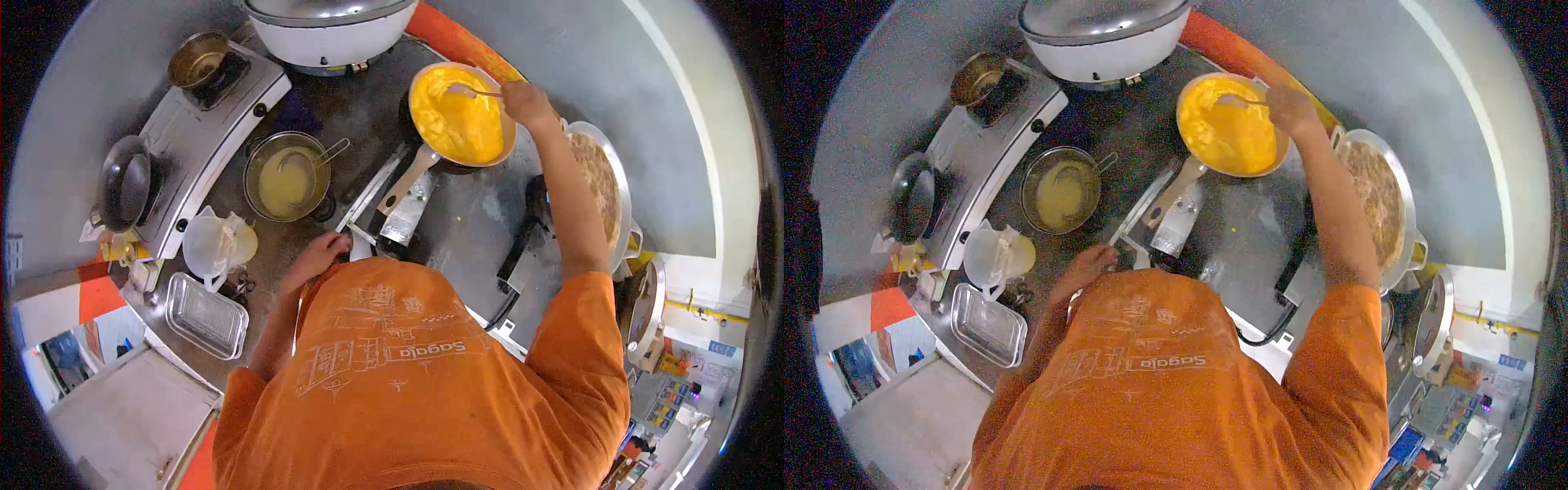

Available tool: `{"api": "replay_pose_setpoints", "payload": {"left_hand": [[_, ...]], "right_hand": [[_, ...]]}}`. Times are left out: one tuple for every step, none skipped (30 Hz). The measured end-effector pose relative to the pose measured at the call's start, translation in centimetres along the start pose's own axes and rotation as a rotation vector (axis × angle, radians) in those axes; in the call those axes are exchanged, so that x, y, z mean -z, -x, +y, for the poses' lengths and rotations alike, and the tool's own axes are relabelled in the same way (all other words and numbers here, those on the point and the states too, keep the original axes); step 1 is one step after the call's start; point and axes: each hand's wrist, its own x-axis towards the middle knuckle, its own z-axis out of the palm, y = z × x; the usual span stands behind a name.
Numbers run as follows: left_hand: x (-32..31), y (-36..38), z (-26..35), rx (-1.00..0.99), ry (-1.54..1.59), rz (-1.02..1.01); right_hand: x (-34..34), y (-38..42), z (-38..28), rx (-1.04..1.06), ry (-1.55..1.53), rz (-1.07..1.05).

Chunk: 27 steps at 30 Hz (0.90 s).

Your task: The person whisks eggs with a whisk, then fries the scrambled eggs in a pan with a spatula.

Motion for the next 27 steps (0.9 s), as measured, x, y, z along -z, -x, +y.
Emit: {"api": "replay_pose_setpoints", "payload": {"left_hand": [[-0.2, -0.4, 0.1, -0.016, 0.000, -0.005], [-0.1, -0.6, 0.1, -0.034, 0.000, -0.011], [0.2, -0.5, 0.3, -0.037, 0.005, 0.009], [0.3, -0.1, 0.5, -0.039, 0.012, 0.028], [0.2, 0.4, 0.5, -0.040, 0.022, 0.044], [0.2, 0.7, 0.1, 0.001, 0.025, 0.052], [0.3, 1.0, -0.5, 0.041, 0.028, 0.060], [0.4, 1.5, -1.2, 0.083, 0.030, 0.068], [0.2, 2.1, -2.2, 0.027, -0.017, 0.094], [-0.1, 2.8, -3.1, -0.029, -0.066, 0.120], [-0.1, 3.2, -4.0, -0.086, -0.117, 0.159], [0.0, 3.6, -3.0, 0.036, -0.051, 0.157], [0.2, 4.1, -1.1, 0.154, 0.012, 0.152], [0.5, 4.3, 0.0, 0.269, 0.073, 0.143], [0.6, 4.3, -0.4, 0.262, 0.103, 0.163], [0.4, 4.5, -1.3, 0.253, 0.130, 0.179], [0.1, 4.7, -2.3, 0.243, 0.154, 0.192], [-0.2, 5.0, -3.0, 0.197, 0.189, 0.215], [-0.5, 5.5, -3.6, 0.152, 0.223, 0.236], [-0.7, 5.8, -4.2, 0.108, 0.257, 0.254], [-0.8, 5.9, -4.8, 0.114, 0.221, 0.257], [-0.9, 5.8, -5.4, 0.120, 0.185, 0.261], [-1.0, 5.8, -5.6, 0.127, 0.150, 0.264], [-1.2, 5.8, -5.5, 0.129, 0.178, 0.265], [-1.4, 5.8, -5.3, 0.132, 0.207, 0.266], [-1.5, 5.8, -5.2, 0.137, 0.237, 0.266], [-1.4, 5.7, -5.4, 0.105, 0.199, 0.261]], "right_hand": [[0.2, 0.2, 0.3, -0.025, -0.020, 0.037], [0.4, 0.6, 0.9, -0.065, -0.040, 0.007], [1.3, 1.2, 1.4, -0.106, -0.058, -0.022], [2.2, 1.6, 2.1, -0.146, -0.074, -0.053], [3.0, 1.8, 2.9, -0.163, -0.051, -0.088], [3.7, 2.0, 3.7, -0.181, -0.028, -0.123], [4.1, 2.0, 4.5, -0.198, -0.006, -0.157], [4.2, 2.0, 5.0, -0.212, -0.012, -0.117], [3.9, 1.9, 5.4, -0.225, -0.019, -0.076], [3.3, 1.7, 6.1, -0.238, -0.028, -0.034], [2.4, 0.4, 7.1, -0.198, -0.002, -0.070], [0.2, -1.4, 8.9, -0.168, 0.023, -0.114], [-2.0, -3.3, 10.1, -0.142, 0.047, -0.157], [-4.2, -5.6, 10.7, -0.087, 0.043, -0.163], [-6.2, -7.8, 11.4, -0.037, 0.037, -0.167], [-5.8, -8.5, 11.2, 0.007, 0.032, -0.170], [-5.3, -9.3, 11.0, 0.014, -0.023, -0.165], [-3.7, -9.9, 9.1, 0.020, -0.078, -0.160], [-3.7, -10.7, 8.4, 0.097, -0.136, -0.094], [-3.3, -11.4, 7.7, 0.152, -0.171, -0.061], [-2.8, -12.1, 6.9, 0.208, -0.204, -0.030], [-2.5, -12.7, 5.9, 0.209, -0.190, -0.041], [-2.1, -13.3, 5.0, 0.209, -0.175, -0.053], [-1.2, -13.2, 3.4, 0.197, -0.131, -0.088], [-0.2, -13.0, 1.7, 0.187, -0.086, -0.124], [2.9, -11.2, -0.6, 0.202, -0.035, -0.173], [4.5, -9.6, -1.8, 0.252, -0.037, -0.169]]}}
